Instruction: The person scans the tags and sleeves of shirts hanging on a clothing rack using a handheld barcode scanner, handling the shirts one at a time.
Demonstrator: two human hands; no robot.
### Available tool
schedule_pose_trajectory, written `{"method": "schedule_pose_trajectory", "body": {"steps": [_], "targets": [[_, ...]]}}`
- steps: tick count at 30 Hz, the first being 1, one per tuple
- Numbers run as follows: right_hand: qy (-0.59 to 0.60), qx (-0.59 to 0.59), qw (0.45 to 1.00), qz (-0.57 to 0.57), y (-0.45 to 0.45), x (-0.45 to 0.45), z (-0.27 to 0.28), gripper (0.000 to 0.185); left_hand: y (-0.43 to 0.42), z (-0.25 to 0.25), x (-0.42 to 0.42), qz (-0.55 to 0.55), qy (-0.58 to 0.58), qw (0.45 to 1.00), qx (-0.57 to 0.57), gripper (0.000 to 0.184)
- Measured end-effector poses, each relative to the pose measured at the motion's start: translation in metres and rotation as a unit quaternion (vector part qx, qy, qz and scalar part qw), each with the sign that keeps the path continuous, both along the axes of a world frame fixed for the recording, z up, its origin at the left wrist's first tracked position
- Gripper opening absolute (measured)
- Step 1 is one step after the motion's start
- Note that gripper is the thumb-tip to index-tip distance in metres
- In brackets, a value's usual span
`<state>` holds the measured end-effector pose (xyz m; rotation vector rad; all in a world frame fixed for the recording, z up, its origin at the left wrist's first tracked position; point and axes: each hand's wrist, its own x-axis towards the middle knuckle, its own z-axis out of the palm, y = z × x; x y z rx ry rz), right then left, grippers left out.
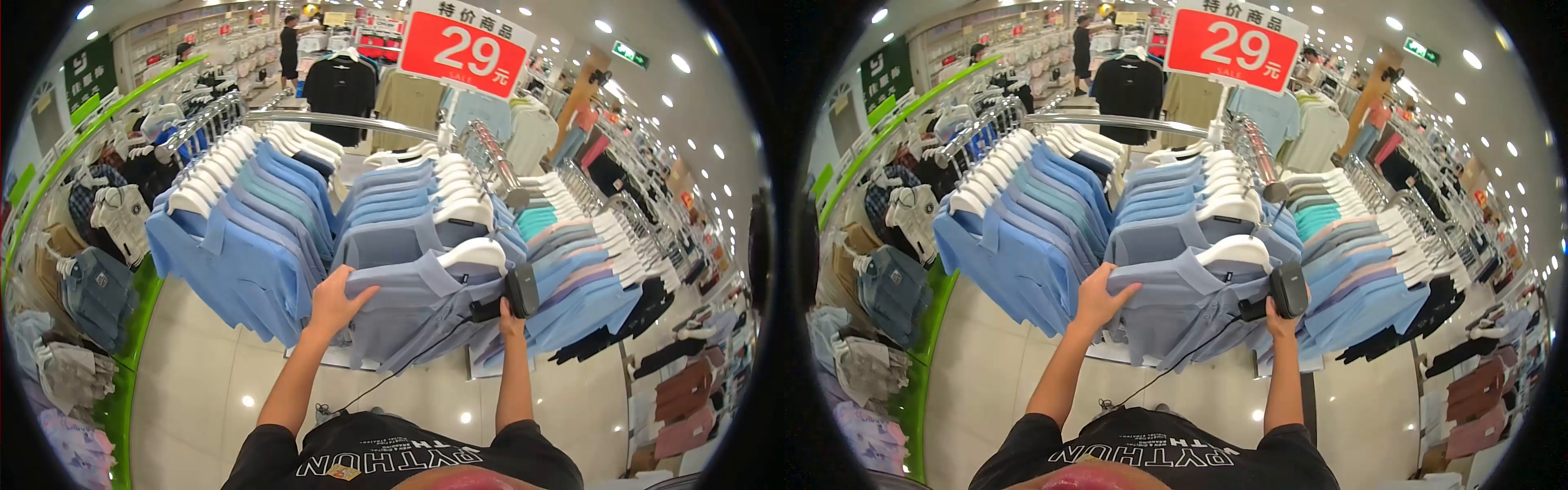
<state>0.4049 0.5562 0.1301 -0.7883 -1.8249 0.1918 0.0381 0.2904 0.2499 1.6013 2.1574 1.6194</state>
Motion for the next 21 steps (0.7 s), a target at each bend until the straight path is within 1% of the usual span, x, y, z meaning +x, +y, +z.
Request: {"method": "schedule_pose_trajectory", "body": {"steps": [1,4,7,9,10,11,13,14,16,17,18,20,21], "targets": [[-0.022,0.008,1.000,-0.013,0.001,0.002,-0.001,0.020,-0.001,0.001,0.001,0.000,-0.001,1.000,0.003,0.043],[-0.025,0.013,0.999,-0.030,0.001,0.002,-0.005,0.020,-0.005,-0.004,0.002,0.001,0.001,1.000,0.017,0.046],[0.003,0.008,1.000,-0.019,-0.007,-0.001,0.003,0.020,-0.010,-0.022,0.010,0.014,0.006,0.999,0.051,0.047],[0.014,0.007,0.999,-0.028,-0.012,-0.003,0.005,0.020,-0.017,-0.037,0.018,0.018,-0.085,0.995,0.056,0.044],[-0.005,0.010,0.999,-0.035,-0.012,-0.002,0.003,0.020,-0.022,-0.045,0.022,0.019,-0.130,0.990,0.059,0.042],[-0.024,0.012,0.999,-0.043,-0.012,-0.001,0.001,0.021,-0.028,-0.052,0.024,0.013,-0.165,0.986,0.022,0.034],[-0.078,0.026,0.995,-0.063,-0.013,-0.003,0.000,0.021,-0.038,-0.094,0.026,0.007,-0.183,0.983,-0.019,0.031],[-0.076,0.033,0.994,-0.072,-0.018,-0.008,0.001,0.026,-0.042,-0.114,0.028,0.005,-0.191,0.981,-0.039,0.030],[-0.071,0.046,0.992,-0.089,-0.033,-0.022,0.010,0.039,-0.060,-0.142,0.036,-0.019,-0.258,0.966,-0.027,0.030],[-0.042,0.071,0.991,-0.104,-0.064,-0.041,0.040,0.046,-0.071,-0.158,0.040,-0.010,-0.242,0.970,-0.036,0.030],[-0.031,0.065,0.991,-0.116,-0.074,-0.047,0.035,0.051,-0.082,-0.171,0.044,-0.002,-0.227,0.973,-0.045,0.030],[-0.008,0.051,0.989,-0.139,-0.094,-0.059,0.024,0.063,-0.103,-0.185,0.060,-0.016,-0.288,0.955,-0.061,0.026],[0.002,0.015,0.997,-0.077,-0.107,-0.064,0.014,0.060,-0.110,-0.182,0.064,-0.023,-0.320,0.945,-0.069,0.025]]}}
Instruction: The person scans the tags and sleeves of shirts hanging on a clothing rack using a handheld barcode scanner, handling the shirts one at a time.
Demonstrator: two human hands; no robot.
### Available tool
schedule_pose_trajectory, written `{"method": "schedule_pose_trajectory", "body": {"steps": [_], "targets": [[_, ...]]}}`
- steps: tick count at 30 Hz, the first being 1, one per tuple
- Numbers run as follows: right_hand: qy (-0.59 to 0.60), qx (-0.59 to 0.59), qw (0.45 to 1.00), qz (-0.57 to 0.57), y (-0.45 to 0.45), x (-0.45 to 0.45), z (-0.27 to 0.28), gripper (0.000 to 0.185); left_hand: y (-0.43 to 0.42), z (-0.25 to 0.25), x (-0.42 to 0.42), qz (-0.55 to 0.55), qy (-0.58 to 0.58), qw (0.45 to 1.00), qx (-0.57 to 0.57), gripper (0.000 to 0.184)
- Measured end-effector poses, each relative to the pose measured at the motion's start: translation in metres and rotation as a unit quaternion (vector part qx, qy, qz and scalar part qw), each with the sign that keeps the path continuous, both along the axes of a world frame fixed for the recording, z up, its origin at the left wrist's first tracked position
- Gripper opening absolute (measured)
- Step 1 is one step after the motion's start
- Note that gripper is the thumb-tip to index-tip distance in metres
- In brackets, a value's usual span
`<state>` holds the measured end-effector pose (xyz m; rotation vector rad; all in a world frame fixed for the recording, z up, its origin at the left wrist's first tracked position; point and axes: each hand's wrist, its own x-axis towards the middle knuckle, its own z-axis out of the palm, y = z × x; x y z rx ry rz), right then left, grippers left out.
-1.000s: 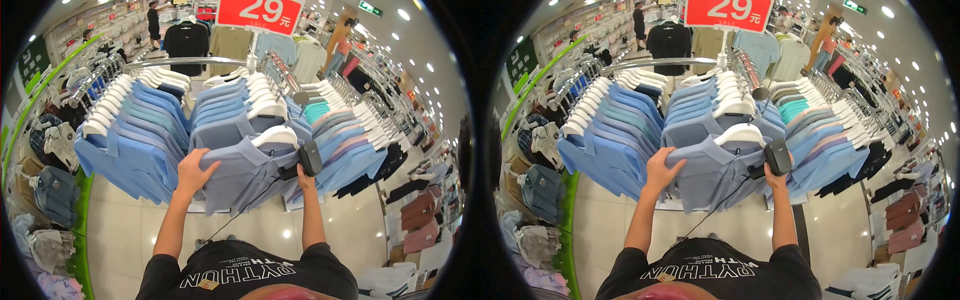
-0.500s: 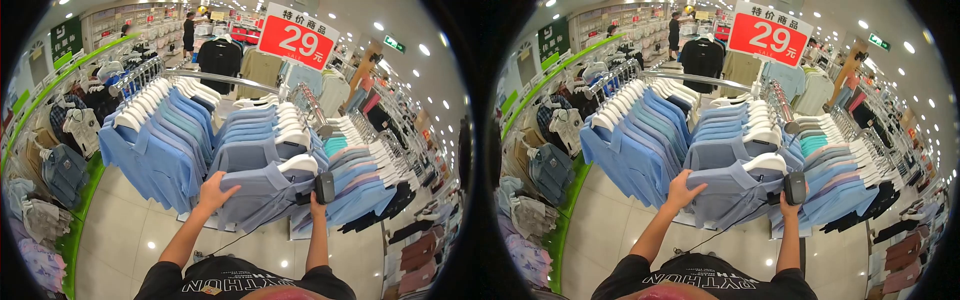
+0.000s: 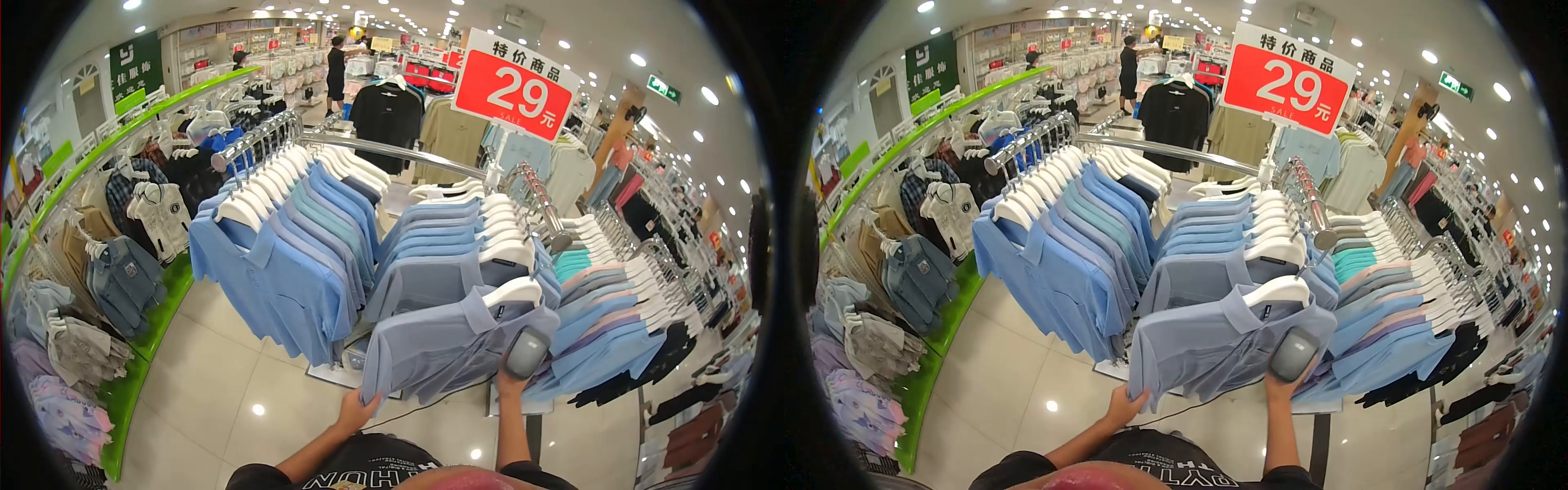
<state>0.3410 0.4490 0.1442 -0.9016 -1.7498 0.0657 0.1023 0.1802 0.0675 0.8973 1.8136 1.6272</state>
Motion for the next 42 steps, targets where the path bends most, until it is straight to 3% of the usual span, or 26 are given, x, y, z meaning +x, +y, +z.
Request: {"method": "schedule_pose_trajectory", "body": {"steps": [4,5,6,10,14,21,25,27,33,34,37,42], "targets": [[0.098,-0.191,0.960,0.179,-0.086,-0.035,-0.041,0.046,-0.016,0.028,0.009,-0.041,0.023,0.999,0.002,0.022],[0.043,-0.274,0.936,0.215,-0.108,-0.041,-0.042,0.043,-0.016,0.036,0.012,-0.043,0.003,0.999,0.024,0.024],[0.014,-0.285,0.924,0.255,-0.127,-0.047,-0.058,0.051,-0.014,0.040,0.013,-0.045,-0.017,0.998,0.047,0.026],[0.095,-0.470,0.743,0.467,-0.181,-0.074,-0.060,0.060,-0.009,0.017,0.015,-0.110,-0.135,0.978,0.118,0.045],[-0.014,-0.462,0.756,0.463,-0.189,-0.084,-0.056,0.057,-0.015,0.008,0.010,-0.176,-0.231,0.948,0.127,0.061],[-0.088,-0.437,0.768,0.459,-0.196,-0.097,-0.058,0.047,-0.023,0.027,-0.008,-0.238,-0.247,0.934,0.097,0.078],[-0.122,-0.384,0.821,0.405,-0.207,-0.106,-0.052,0.045,-0.027,0.032,-0.020,-0.317,-0.014,0.947,0.047,0.078],[-0.019,-0.442,0.822,0.359,-0.215,-0.111,-0.046,0.035,-0.028,0.045,-0.025,-0.317,0.123,0.939,0.050,0.077],[0.116,-0.521,0.777,0.333,-0.228,-0.125,-0.027,0.040,-0.033,0.047,-0.030,-0.349,0.095,0.931,0.057,0.071],[0.122,-0.511,0.785,0.327,-0.231,-0.125,-0.028,0.040,-0.034,0.049,-0.032,-0.352,0.091,0.929,0.064,0.071],[0.131,-0.481,0.807,0.317,-0.237,-0.130,-0.032,0.039,-0.039,0.059,-0.039,-0.392,0.028,0.918,-0.055,0.069],[0.124,-0.471,0.822,0.296,-0.241,-0.136,-0.028,0.037,-0.045,0.041,-0.043,-0.346,0.080,0.935,0.023,0.070]]}}
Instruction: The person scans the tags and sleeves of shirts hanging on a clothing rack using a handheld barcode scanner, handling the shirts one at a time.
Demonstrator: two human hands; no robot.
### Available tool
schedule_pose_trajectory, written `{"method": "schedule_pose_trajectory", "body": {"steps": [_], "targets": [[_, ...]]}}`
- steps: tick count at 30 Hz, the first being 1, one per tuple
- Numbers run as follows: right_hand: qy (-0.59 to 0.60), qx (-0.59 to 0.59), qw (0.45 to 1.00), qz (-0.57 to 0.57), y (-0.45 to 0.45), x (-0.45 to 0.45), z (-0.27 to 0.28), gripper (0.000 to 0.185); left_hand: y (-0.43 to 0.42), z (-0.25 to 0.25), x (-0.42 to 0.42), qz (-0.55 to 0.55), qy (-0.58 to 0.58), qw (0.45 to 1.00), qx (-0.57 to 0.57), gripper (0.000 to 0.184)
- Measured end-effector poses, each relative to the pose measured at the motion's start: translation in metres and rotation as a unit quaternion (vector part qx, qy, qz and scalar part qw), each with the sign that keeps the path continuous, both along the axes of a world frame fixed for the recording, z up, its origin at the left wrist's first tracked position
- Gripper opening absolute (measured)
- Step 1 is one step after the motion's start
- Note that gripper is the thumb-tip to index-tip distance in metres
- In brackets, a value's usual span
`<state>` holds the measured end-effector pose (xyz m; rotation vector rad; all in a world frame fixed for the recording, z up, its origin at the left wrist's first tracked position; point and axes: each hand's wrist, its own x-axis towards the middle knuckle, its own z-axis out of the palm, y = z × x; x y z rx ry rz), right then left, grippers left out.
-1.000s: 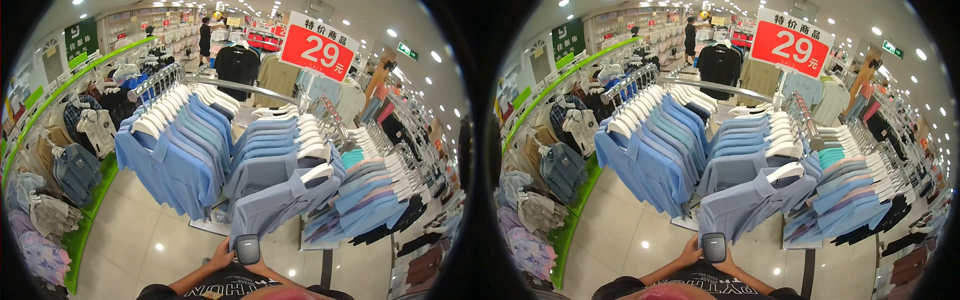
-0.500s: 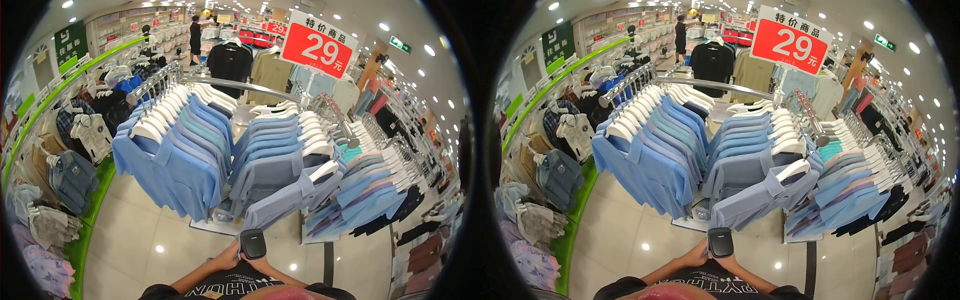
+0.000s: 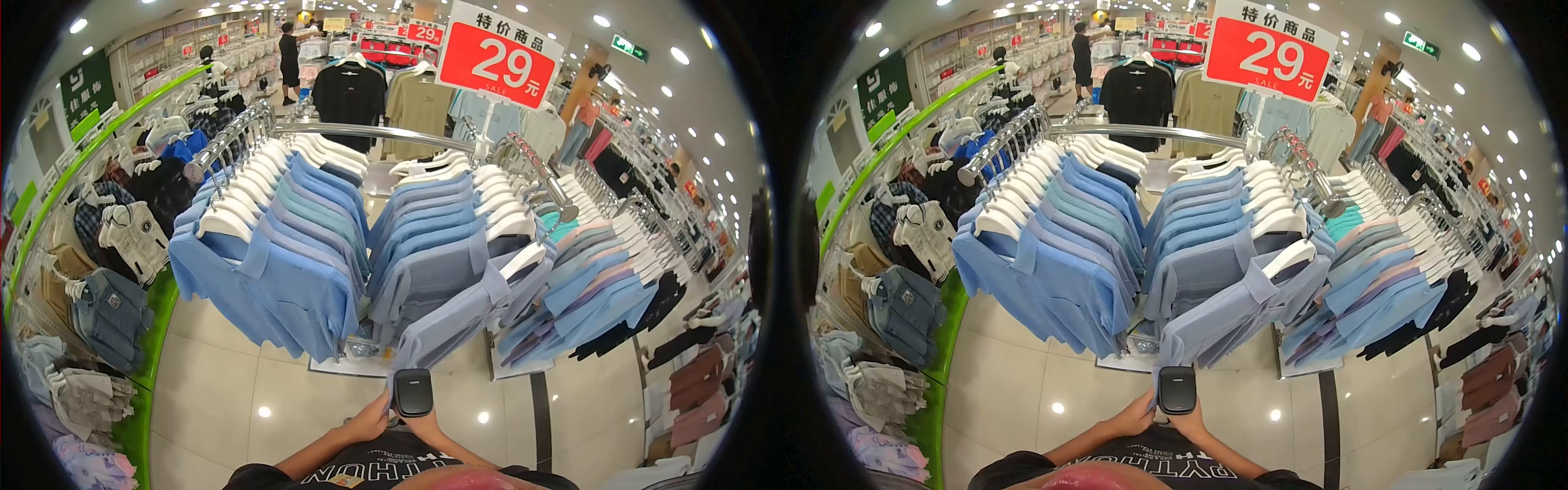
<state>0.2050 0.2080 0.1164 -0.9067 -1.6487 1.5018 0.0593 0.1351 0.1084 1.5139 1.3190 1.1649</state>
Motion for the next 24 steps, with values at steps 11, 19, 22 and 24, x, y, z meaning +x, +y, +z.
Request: {"method": "schedule_pose_trajectory", "body": {"steps": [11,19,22,24], "targets": [[-0.052,-0.026,0.998,0.011,-0.002,-0.004,0.000,0.039,-0.003,0.003,-0.006,0.096,-0.106,0.986,-0.086,0.048],[0.005,0.006,0.997,0.071,0.012,-0.003,-0.022,0.045,0.006,-0.011,-0.001,0.135,-0.191,0.971,-0.043,0.041],[0.008,0.000,0.999,0.052,0.019,-0.001,-0.016,0.043,0.013,0.008,-0.003,0.085,-0.075,0.993,0.016,0.037],[-0.002,0.020,0.999,0.033,0.022,-0.001,-0.003,0.040,0.017,-0.004,0.004,0.089,-0.065,0.994,0.010,0.034]]}}
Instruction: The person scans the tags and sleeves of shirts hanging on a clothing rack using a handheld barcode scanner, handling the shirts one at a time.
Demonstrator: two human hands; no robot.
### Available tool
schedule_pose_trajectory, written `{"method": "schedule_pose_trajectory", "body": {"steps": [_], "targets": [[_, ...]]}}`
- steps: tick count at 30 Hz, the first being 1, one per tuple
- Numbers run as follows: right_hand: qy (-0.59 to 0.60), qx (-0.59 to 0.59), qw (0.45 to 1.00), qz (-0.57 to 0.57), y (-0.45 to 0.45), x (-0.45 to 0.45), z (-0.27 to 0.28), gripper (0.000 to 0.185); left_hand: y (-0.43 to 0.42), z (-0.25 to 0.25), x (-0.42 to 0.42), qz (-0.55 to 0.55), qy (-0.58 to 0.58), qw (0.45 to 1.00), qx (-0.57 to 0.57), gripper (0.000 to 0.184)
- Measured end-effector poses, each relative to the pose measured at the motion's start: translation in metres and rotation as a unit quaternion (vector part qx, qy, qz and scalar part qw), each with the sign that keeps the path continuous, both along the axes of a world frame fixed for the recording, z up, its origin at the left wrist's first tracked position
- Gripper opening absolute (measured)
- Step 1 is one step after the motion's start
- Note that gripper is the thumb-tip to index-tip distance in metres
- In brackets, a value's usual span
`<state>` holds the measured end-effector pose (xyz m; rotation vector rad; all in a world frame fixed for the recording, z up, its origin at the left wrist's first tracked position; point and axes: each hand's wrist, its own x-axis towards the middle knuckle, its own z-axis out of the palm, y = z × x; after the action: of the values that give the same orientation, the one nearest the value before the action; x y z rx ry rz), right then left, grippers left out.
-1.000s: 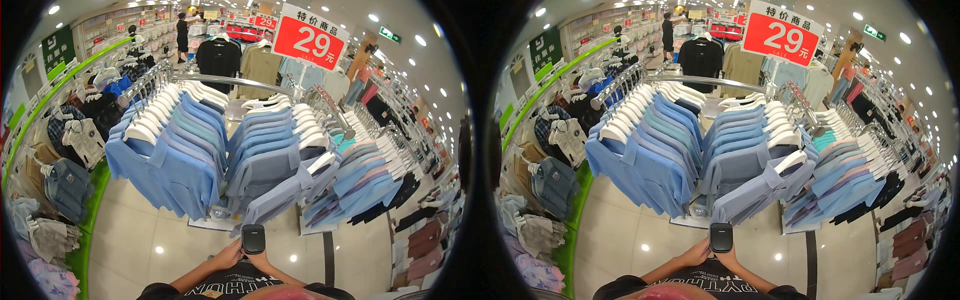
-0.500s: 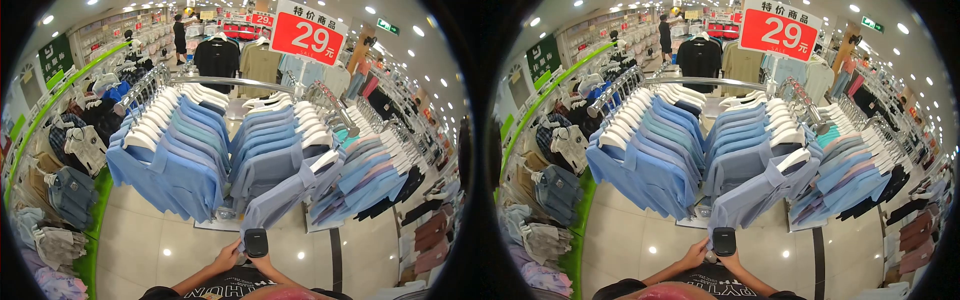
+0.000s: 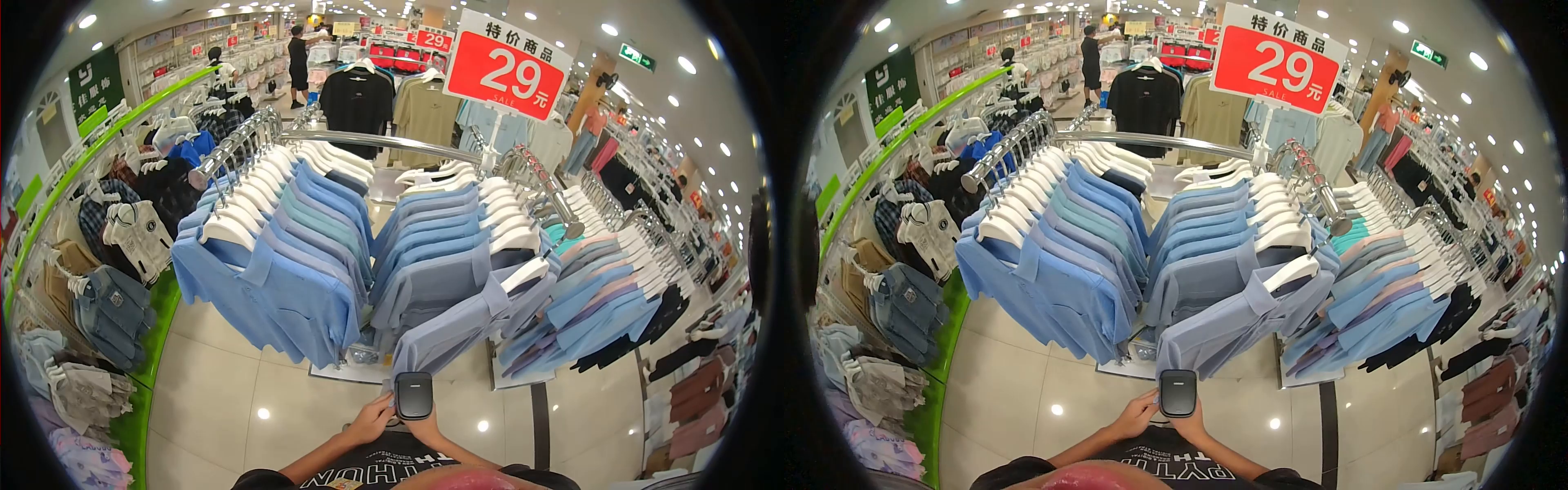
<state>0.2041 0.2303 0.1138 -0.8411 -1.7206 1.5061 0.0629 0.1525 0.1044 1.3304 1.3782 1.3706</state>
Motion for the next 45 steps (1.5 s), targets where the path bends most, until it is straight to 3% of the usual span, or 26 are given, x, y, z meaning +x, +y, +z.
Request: {"method": "schedule_pose_trajectory", "body": {"steps": [4,7,10,13,18,22,31,37,43,45], "targets": [[-0.010,0.017,1.000,-0.005,0.010,0.000,0.005,0.034,0.007,-0.004,-0.001,-0.015,0.005,0.999,-0.038,0.028],[0.009,-0.045,0.999,0.012,0.018,0.003,0.011,0.033,0.013,0.013,-0.003,0.043,-0.030,0.998,-0.034,0.021],[0.017,-0.025,0.999,0.031,0.031,0.006,0.022,0.033,0.026,0.015,-0.005,0.091,0.062,0.994,-0.002,0.017],[-0.012,0.006,0.999,0.045,0.050,0.013,0.029,0.036,0.039,0.033,-0.001,0.129,-0.037,0.988,-0.076,0.014],[-0.027,0.037,0.996,0.076,0.080,0.034,0.025,0.042,0.061,0.022,0.007,0.136,-0.002,0.990,-0.048,0.020],[0.000,-0.001,0.996,0.088,0.101,0.056,0.010,0.046,0.075,0.008,0.022,0.157,-0.095,0.976,-0.120,0.023],[0.024,-0.126,0.940,0.317,0.157,0.080,0.011,0.062,0.104,0.028,0.049,0.150,-0.097,0.977,-0.112,0.027],[0.040,-0.166,0.917,0.359,0.172,0.089,-0.001,0.058,0.116,0.020,0.049,0.143,-0.059,0.979,-0.130,0.038],[0.000,-0.160,0.933,0.321,0.180,0.093,0.003,0.044,0.126,0.022,0.049,0.174,-0.077,0.973,-0.129,0.044],[-0.006,-0.211,0.922,0.324,0.179,0.090,0.005,0.041,0.127,0.034,0.050,0.182,-0.065,0.973,-0.125,0.043]]}}
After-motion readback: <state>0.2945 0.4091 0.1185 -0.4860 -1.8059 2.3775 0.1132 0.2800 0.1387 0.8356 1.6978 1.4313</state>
